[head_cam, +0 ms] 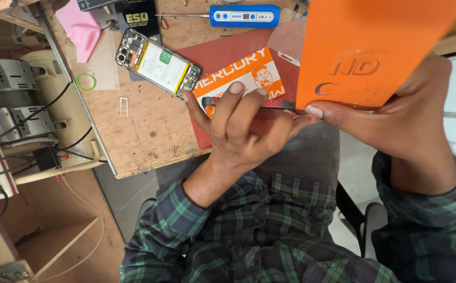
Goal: The person inspects a smartphone display assembly, then uses an orange plastic pry tool to separate the screen from the phone's frame. They continue to pry around the edges to loosen the adhesive.
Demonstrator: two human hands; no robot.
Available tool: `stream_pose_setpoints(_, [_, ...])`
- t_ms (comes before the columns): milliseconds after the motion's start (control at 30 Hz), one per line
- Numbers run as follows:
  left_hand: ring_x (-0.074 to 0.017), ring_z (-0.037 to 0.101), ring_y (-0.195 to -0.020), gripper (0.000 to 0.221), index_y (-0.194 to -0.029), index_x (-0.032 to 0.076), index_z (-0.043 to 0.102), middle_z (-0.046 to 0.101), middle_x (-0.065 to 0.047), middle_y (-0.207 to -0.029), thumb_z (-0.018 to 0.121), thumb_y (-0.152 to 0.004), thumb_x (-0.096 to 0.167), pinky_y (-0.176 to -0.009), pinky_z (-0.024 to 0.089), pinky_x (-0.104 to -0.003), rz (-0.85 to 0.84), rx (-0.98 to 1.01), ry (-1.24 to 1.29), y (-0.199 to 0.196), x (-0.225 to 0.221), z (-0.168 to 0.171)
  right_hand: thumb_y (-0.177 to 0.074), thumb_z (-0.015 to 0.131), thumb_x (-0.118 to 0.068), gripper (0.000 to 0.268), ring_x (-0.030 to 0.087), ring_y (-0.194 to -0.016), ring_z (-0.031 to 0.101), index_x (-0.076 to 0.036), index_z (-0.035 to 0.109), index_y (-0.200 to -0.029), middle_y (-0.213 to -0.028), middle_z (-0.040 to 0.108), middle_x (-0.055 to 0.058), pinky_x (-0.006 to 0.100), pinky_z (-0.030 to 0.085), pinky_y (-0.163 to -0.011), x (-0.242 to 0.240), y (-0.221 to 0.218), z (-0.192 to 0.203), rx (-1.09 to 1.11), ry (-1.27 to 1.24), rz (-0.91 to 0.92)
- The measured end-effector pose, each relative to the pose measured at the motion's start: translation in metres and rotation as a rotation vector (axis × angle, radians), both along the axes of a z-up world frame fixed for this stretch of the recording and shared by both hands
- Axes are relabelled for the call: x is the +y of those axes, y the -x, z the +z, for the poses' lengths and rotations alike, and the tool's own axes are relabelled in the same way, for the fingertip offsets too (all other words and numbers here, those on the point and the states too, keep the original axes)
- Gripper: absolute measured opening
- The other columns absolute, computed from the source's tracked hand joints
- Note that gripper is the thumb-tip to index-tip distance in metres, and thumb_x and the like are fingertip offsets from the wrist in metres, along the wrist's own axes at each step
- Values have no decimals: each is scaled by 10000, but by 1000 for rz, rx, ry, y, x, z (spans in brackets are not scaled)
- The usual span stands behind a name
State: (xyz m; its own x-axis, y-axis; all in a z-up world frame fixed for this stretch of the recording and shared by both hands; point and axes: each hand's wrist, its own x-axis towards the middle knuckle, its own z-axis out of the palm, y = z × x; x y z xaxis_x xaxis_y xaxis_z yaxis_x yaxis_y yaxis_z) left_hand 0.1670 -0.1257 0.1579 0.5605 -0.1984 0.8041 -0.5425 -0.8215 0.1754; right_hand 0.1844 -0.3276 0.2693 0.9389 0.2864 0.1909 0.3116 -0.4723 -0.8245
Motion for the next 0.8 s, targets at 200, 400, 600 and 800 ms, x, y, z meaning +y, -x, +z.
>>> stream_pose_setpoints(200, [-283,357,-1377,490,-1197,318,413,430,-38,-1270,711,-964,628,-1213,51,-717,52,-17,17,3,-6,-10,-858,837,-48,178,131,-856,722,20,734,-988,-1009,750,95,237,587,-717,-6,-1,-3,94,-51,23])
stream_pose_setpoints(400, [-273,366,-1355,394,-1151,313,422,431,-32,-1269,725,-998,514,-1238,38,-732,53,17,65,6,-10,-6,-865,854,-45,237,178,-905,719,57,714,-1028,-1053,734,138,298,588,-776,15,-3,18,-42,47,-11])
stream_pose_setpoints(600, [-280,380,-1348,310,-1095,313,450,456,-41,-1269,727,-994,408,-1253,26,-712,30,67,63,9,-7,-4,-719,748,-292,504,338,-882,758,145,701,-966,-943,750,237,365,607,-715,26,-23,50,-338,306,385])
stream_pose_setpoints(800, [-284,372,-1361,275,-1091,303,454,452,-44,-1270,709,-1014,370,-1255,6,-698,20,74,72,9,-8,-6,-805,771,-152,281,314,-773,739,101,720,-914,-926,742,226,341,559,-606,11,6,30,-482,428,179])
